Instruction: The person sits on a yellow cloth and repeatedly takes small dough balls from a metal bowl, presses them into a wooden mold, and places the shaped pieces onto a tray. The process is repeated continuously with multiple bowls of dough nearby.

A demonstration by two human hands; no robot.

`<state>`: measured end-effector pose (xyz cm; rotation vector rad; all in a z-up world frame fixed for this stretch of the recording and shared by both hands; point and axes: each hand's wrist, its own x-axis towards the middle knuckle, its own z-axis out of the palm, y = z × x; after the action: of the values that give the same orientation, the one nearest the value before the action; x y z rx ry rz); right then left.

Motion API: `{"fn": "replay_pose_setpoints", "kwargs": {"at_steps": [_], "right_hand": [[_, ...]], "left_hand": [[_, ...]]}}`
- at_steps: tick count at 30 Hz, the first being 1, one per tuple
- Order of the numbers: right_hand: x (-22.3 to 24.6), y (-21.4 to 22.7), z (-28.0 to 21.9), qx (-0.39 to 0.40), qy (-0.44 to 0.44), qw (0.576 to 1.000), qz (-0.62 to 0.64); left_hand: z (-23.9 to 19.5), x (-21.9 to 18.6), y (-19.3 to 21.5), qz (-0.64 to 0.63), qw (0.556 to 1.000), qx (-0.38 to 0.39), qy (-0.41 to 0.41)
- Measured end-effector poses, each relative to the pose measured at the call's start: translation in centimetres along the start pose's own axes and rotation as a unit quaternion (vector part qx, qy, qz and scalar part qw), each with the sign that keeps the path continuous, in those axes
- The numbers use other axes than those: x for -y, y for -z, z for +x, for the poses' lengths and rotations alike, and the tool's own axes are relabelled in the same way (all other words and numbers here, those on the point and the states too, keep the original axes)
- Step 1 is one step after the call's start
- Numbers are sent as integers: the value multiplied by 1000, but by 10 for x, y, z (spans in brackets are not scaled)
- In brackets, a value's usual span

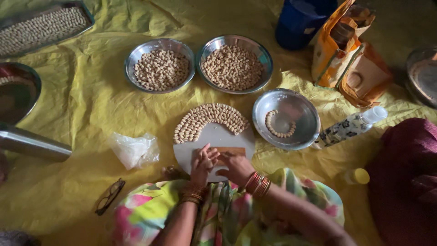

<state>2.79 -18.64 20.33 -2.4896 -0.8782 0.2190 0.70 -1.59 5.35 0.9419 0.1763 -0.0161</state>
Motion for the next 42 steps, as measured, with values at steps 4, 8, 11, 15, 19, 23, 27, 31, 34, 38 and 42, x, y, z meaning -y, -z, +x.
{"fn": "replay_pose_setpoints", "kwargs": {"at_steps": [4,8,11,15,19,23,27,31,34,38,42], "right_hand": [[14,-19,-9,-112,-3,988,105],[10,-45,-13,-193,5,970,149],[-2,-54,-14,-225,34,958,177],[-25,-50,-15,-199,47,963,175],[-42,-43,-17,-166,109,973,120],[-51,-40,-10,-169,179,965,87],[-60,-45,-1,-158,150,973,74],[-68,-61,-2,-162,91,979,80],[-73,-71,0,-228,116,966,32],[-90,-65,5,-309,-102,933,150],[-103,-66,0,-349,-187,876,275]], "left_hand": [[-17,-25,-21,-11,997,59,43],[-17,-33,-29,24,995,83,58],[-15,-31,-29,63,990,100,80],[-15,-18,-21,68,980,114,148],[-10,3,-7,49,976,137,163],[-4,14,-1,50,980,109,159],[-5,13,1,96,983,105,117],[-5,13,5,72,988,131,31],[1,16,6,72,993,92,30],[0,14,9,32,996,54,55],[-4,14,7,76,996,44,23]]}}
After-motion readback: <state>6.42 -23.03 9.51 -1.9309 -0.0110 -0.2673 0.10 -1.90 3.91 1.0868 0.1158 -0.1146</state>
